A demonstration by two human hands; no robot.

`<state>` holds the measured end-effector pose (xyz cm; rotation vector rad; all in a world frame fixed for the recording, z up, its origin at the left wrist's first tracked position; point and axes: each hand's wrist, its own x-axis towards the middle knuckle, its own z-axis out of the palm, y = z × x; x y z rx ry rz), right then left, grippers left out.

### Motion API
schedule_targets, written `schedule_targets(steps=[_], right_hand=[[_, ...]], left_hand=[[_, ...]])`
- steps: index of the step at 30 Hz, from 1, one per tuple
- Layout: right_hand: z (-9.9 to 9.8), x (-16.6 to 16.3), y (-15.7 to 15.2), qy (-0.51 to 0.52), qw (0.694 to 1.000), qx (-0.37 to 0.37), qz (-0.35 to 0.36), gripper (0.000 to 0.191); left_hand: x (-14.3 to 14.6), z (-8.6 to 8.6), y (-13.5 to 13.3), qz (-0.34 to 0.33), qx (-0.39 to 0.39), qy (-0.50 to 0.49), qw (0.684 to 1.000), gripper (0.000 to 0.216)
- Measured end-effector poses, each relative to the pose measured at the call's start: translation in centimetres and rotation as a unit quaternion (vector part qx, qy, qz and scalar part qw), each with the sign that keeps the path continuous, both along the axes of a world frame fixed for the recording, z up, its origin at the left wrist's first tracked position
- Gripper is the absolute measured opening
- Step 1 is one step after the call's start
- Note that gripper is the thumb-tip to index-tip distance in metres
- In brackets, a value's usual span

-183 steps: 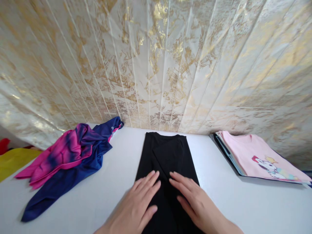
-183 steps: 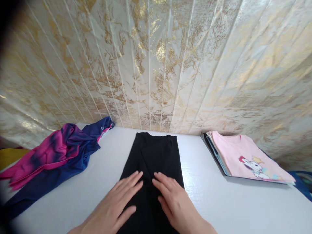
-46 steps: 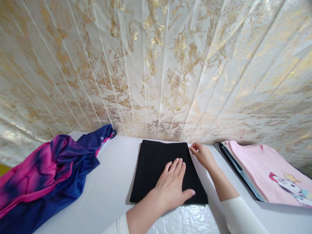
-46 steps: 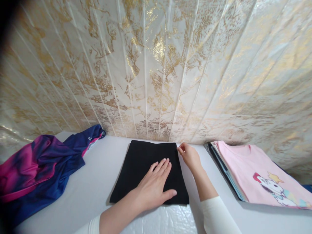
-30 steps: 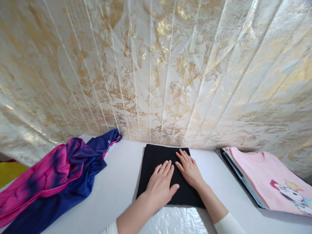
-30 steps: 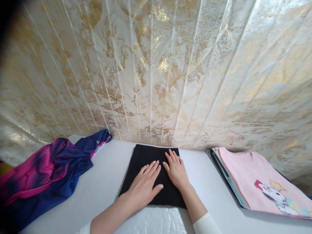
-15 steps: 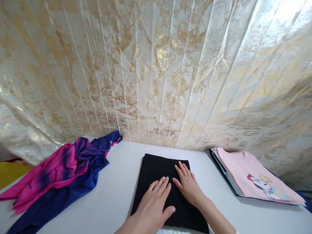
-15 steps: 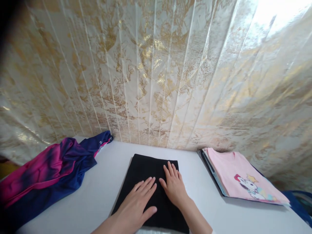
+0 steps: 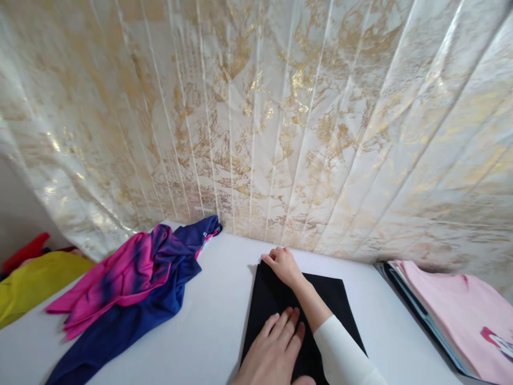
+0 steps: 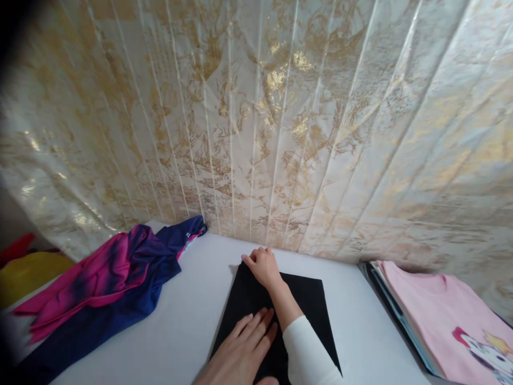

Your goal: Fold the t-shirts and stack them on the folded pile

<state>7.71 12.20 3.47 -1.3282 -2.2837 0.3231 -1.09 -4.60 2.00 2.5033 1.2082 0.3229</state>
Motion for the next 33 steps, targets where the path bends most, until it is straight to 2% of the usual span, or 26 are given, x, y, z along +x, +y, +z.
schedule_targets(steps=[6, 12, 17, 26, 29, 33], right_hand=[[-0.3, 0.4, -0.4, 0.011, 0.999, -0.027, 0.032, 0.042], [-0.6, 0.0, -0.7, 0.065, 0.996, -0.011, 0.056, 0.026], [-1.2, 0.0, -0.4, 0.110, 0.992, 0.023, 0.064, 0.027], [-3.1, -0.7, 0.4, 0.066, 0.997, 0.010, 0.042, 0.024], [-2.8, -0.7, 0.5, 0.061, 0.997, 0.004, 0.035, 0.021], [-1.0, 1.2, -0.5, 0.081, 0.996, -0.005, 0.029, 0.019]], left_hand=[[0.1, -0.2, 0.0, 0.006, -0.030, -0.006, 1.000, 0.070], [0.2, 0.9, 0.0, 0.004, -0.055, -0.004, 0.998, 0.072], [0.1, 1.0, 0.0, 0.005, -0.047, -0.011, 0.999, 0.072], [0.1, 1.5, -0.4, 0.015, -0.036, -0.019, 0.999, 0.070], [-0.1, 1.1, -0.6, 0.024, -0.020, -0.020, 0.999, 0.070], [-0.2, 0.6, -0.7, 0.054, -0.001, -0.018, 0.998, 0.070]])
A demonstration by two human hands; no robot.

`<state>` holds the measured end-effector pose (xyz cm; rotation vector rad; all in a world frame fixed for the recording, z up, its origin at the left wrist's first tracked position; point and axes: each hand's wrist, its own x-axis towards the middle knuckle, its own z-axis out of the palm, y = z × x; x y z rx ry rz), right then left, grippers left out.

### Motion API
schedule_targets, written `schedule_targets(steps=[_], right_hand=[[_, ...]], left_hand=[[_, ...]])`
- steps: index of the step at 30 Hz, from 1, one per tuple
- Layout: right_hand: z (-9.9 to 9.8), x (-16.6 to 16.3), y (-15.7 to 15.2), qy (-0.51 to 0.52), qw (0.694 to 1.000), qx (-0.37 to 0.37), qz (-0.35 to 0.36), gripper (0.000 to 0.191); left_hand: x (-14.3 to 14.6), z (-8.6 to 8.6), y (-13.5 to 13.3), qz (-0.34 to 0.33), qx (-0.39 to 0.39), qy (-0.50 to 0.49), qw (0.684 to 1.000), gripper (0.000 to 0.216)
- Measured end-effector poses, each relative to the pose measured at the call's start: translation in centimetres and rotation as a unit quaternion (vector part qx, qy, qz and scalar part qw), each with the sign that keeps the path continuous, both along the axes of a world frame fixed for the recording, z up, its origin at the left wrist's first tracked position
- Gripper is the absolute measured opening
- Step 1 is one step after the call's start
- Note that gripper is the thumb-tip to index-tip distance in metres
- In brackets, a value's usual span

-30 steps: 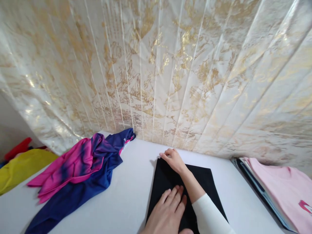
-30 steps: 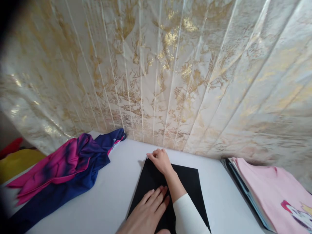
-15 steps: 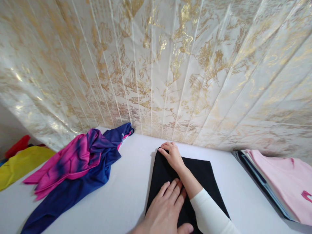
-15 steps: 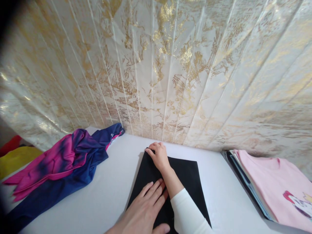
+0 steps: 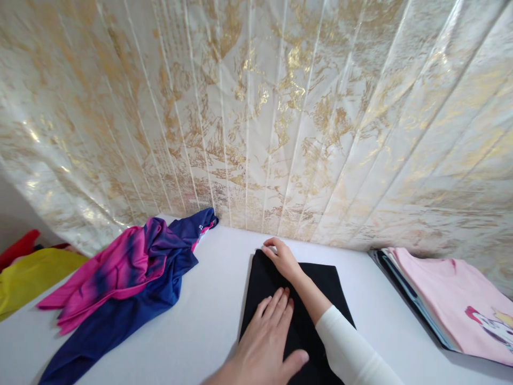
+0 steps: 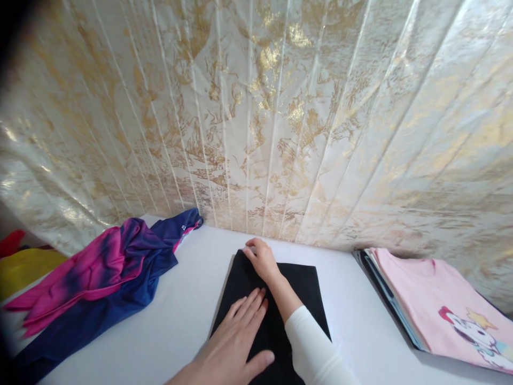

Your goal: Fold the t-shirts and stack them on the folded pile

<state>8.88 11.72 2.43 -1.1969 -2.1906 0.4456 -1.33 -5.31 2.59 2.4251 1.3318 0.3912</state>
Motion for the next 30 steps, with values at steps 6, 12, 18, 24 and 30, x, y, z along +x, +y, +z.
schedule_targets(steps=[6, 12, 18, 24, 30], right_hand=[[1.1, 5.6, -6.1, -0.063, 0.998, 0.004, 0.014, 0.035], [-1.8, 10.2, -8.4, -0.208, 0.977, 0.008, -0.047, 0.056], [-3.5, 12.1, -6.5, -0.222, 0.964, 0.016, -0.144, 0.064], [-3.0, 12.4, -7.0, -0.181, 0.976, 0.006, -0.119, 0.060], [-2.0, 11.2, -11.5, -0.143, 0.989, 0.011, -0.040, 0.056]], left_hand=[[0.1, 0.0, 1.4, 0.061, 0.063, 0.049, 0.995, 0.059], [0.1, -0.7, 5.1, 0.137, 0.112, 0.084, 0.981, 0.061], [0.0, -1.3, 6.5, 0.184, 0.138, 0.110, 0.967, 0.061], [0.3, -0.1, 4.9, 0.149, 0.119, 0.124, 0.974, 0.055], [0.8, -0.2, 1.6, 0.060, 0.113, 0.096, 0.987, 0.052]])
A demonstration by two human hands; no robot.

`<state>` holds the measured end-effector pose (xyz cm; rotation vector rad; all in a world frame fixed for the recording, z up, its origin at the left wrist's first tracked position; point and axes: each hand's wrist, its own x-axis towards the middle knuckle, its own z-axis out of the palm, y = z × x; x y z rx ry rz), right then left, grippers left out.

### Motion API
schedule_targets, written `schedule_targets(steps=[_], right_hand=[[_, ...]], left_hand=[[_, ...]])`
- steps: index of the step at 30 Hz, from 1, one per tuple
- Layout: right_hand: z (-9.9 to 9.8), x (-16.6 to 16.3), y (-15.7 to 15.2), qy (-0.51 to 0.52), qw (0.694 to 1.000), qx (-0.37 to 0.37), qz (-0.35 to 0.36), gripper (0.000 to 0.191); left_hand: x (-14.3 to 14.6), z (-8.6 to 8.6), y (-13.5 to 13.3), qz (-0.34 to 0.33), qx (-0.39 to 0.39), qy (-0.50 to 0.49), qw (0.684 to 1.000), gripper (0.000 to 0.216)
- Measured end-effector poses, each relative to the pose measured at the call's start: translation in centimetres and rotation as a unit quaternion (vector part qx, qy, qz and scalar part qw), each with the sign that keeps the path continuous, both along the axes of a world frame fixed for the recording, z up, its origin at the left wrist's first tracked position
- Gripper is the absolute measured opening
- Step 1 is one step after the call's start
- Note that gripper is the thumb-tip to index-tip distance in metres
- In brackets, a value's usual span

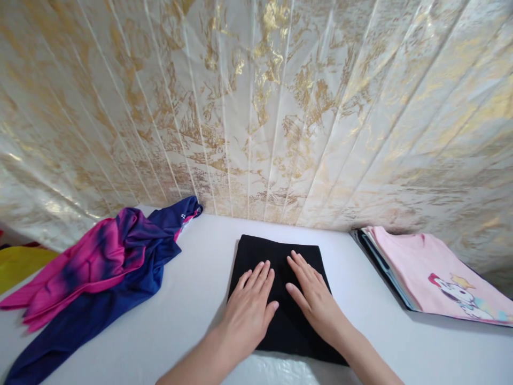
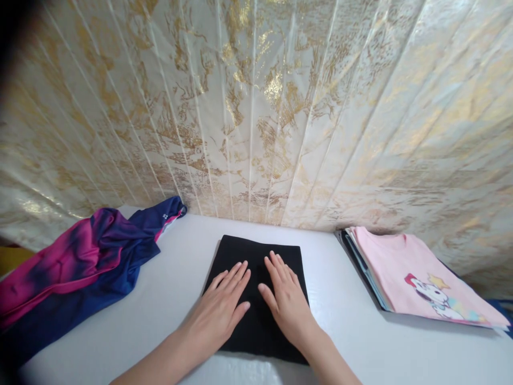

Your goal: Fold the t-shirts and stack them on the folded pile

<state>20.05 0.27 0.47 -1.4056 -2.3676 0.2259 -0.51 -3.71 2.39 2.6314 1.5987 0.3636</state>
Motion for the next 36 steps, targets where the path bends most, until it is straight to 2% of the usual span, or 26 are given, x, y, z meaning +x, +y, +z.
schedule_targets(steps=[5, 10, 15, 19, 23, 31, 33, 36], right_hand=[[-0.6, -1.3, -2.9, -0.043, 0.999, 0.011, -0.002, 0.056], [-0.4, -1.5, -1.8, -0.066, 0.998, 0.008, -0.018, 0.058], [-0.2, -0.4, -0.2, -0.035, 0.998, 0.012, -0.048, 0.055], [-0.8, 0.6, -1.4, -0.021, 0.998, 0.042, -0.040, 0.057], [-1.2, 0.4, -3.0, -0.043, 0.998, 0.036, -0.022, 0.060], [-1.5, -0.1, -2.6, -0.061, 0.997, 0.028, -0.028, 0.059], [-1.7, 0.1, -2.5, -0.054, 0.998, 0.032, -0.024, 0.059], [-1.9, 0.4, -2.2, -0.044, 0.998, 0.037, -0.016, 0.058]], left_hand=[[-0.4, -1.1, -0.7, 0.007, 0.018, -0.018, 1.000, 0.053], [-0.5, -1.2, 0.5, 0.002, 0.031, -0.021, 0.999, 0.052], [-1.1, -0.3, 1.7, 0.009, 0.011, -0.008, 1.000, 0.048], [-1.5, 0.0, 0.7, 0.007, 0.023, -0.014, 1.000, 0.048], [-0.6, -0.6, 0.0, -0.020, 0.018, -0.006, 1.000, 0.052], [0.2, -1.5, 0.1, -0.003, 0.033, -0.006, 0.999, 0.055], [0.7, -1.2, -0.4, -0.018, 0.025, -0.003, 1.000, 0.052], [1.8, -0.6, -1.1, -0.074, 0.006, -0.006, 0.997, 0.052]])
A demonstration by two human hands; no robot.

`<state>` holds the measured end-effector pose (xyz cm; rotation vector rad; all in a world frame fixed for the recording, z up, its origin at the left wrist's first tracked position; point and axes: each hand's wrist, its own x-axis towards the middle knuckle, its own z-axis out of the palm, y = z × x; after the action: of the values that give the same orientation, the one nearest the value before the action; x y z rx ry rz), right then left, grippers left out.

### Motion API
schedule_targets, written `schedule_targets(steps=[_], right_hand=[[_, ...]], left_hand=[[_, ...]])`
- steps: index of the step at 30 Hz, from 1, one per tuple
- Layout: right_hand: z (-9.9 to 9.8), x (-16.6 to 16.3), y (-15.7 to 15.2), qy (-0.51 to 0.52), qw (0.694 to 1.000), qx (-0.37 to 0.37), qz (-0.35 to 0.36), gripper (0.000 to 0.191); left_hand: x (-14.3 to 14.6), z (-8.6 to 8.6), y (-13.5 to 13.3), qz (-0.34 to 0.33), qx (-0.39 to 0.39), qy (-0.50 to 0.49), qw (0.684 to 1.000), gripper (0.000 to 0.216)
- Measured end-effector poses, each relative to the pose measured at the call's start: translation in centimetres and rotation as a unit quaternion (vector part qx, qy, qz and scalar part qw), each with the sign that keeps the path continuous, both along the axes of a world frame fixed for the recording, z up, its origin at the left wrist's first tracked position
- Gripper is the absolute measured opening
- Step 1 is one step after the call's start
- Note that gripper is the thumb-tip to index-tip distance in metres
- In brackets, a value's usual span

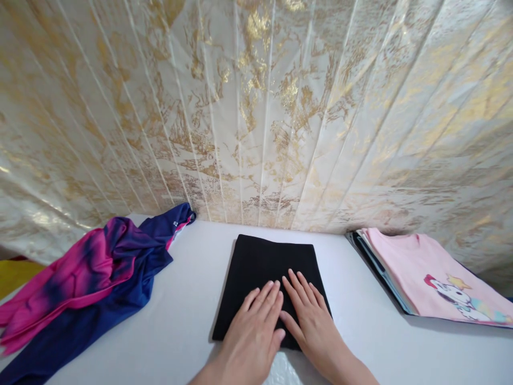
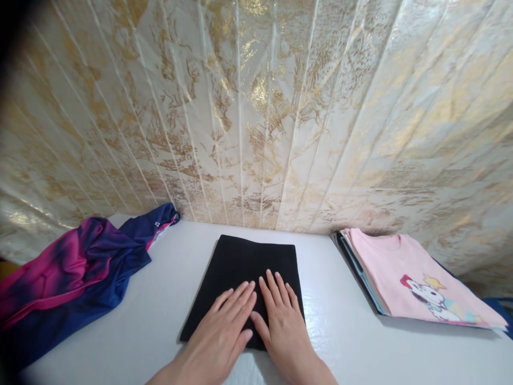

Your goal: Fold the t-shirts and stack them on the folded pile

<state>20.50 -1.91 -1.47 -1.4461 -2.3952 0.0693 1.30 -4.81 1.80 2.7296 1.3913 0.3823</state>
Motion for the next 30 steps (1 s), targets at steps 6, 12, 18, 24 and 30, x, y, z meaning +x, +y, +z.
schedule_targets(steps=[6, 12, 18, 24, 30], right_hand=[[-0.1, 0.5, 0.8, 0.002, 1.000, 0.012, 0.005, 0.053], [-0.4, 2.7, 5.3, 0.007, 0.999, -0.008, -0.030, 0.054], [0.4, 4.8, 10.1, 0.131, 0.989, -0.065, 0.020, 0.051], [0.8, 7.1, 11.2, 0.277, 0.953, -0.025, -0.120, 0.049], [1.3, 6.4, 12.4, 0.315, 0.936, -0.074, -0.137, 0.050]], left_hand=[[1.3, 0.4, 0.8, 0.005, -0.033, -0.033, 0.999, 0.056], [1.2, 0.3, 1.1, -0.033, -0.056, -0.030, 0.997, 0.052], [1.1, 0.7, 1.0, -0.030, -0.077, -0.023, 0.996, 0.052], [3.1, 1.4, 0.5, -0.109, -0.059, -0.024, 0.992, 0.053], [6.3, -1.0, 0.2, -0.171, -0.009, -0.005, 0.985, 0.066]])
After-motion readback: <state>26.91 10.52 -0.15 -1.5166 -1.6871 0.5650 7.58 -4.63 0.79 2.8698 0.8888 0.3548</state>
